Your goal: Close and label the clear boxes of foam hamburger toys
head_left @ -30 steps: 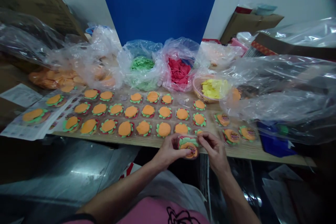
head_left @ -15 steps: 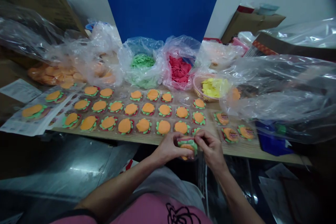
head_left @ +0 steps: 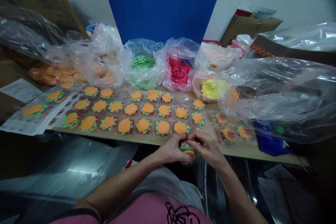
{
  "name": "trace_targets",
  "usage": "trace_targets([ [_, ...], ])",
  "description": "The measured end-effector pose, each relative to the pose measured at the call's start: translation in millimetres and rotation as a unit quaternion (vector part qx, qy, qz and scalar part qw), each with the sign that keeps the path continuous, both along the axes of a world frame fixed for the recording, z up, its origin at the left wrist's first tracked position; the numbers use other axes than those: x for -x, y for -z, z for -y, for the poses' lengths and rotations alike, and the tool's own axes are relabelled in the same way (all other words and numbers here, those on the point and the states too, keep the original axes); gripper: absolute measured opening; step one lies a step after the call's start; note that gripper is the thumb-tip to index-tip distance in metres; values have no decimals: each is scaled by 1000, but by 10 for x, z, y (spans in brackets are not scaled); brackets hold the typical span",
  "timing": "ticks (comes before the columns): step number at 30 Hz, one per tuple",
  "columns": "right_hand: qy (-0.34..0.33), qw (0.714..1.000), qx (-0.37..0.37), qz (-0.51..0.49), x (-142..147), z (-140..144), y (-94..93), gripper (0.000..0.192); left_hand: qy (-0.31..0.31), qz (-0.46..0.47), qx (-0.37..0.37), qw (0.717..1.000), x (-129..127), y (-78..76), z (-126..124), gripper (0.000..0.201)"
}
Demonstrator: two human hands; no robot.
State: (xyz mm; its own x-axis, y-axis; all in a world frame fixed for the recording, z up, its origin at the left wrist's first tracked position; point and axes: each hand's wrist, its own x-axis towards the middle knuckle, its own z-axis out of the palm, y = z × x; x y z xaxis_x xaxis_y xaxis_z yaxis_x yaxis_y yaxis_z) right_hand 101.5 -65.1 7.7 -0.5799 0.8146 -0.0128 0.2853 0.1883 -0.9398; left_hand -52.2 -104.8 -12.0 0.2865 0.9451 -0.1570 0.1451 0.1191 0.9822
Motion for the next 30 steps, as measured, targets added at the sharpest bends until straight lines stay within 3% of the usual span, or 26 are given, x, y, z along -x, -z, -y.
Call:
trace_targets([
  [5, 120, 987, 24, -106, -3, 83, 177, 15, -40, -12, 36, 998, -44, 29, -19, 28],
  [9, 276, 927, 94, -238, 7, 156, 349, 18, -112, 142, 72, 981, -130, 54, 39, 40],
  [11, 307, 909, 118, -255, -4, 174, 409, 19, -116, 222, 70, 966, -162, 62, 73, 41],
  [17, 261, 952, 65, -148, -194, 200, 471, 20, -97, 213, 70, 970, -178, 56, 72, 35],
  [23, 226, 960, 59, -153, -327, 232, 365, 15, -78, 190, 63, 977, -257, 9, 36, 39],
  [30, 252, 957, 11, -145, -344, 356, 328, 14, -34, 158, 22, 987, -310, -72, 75, 41],
])
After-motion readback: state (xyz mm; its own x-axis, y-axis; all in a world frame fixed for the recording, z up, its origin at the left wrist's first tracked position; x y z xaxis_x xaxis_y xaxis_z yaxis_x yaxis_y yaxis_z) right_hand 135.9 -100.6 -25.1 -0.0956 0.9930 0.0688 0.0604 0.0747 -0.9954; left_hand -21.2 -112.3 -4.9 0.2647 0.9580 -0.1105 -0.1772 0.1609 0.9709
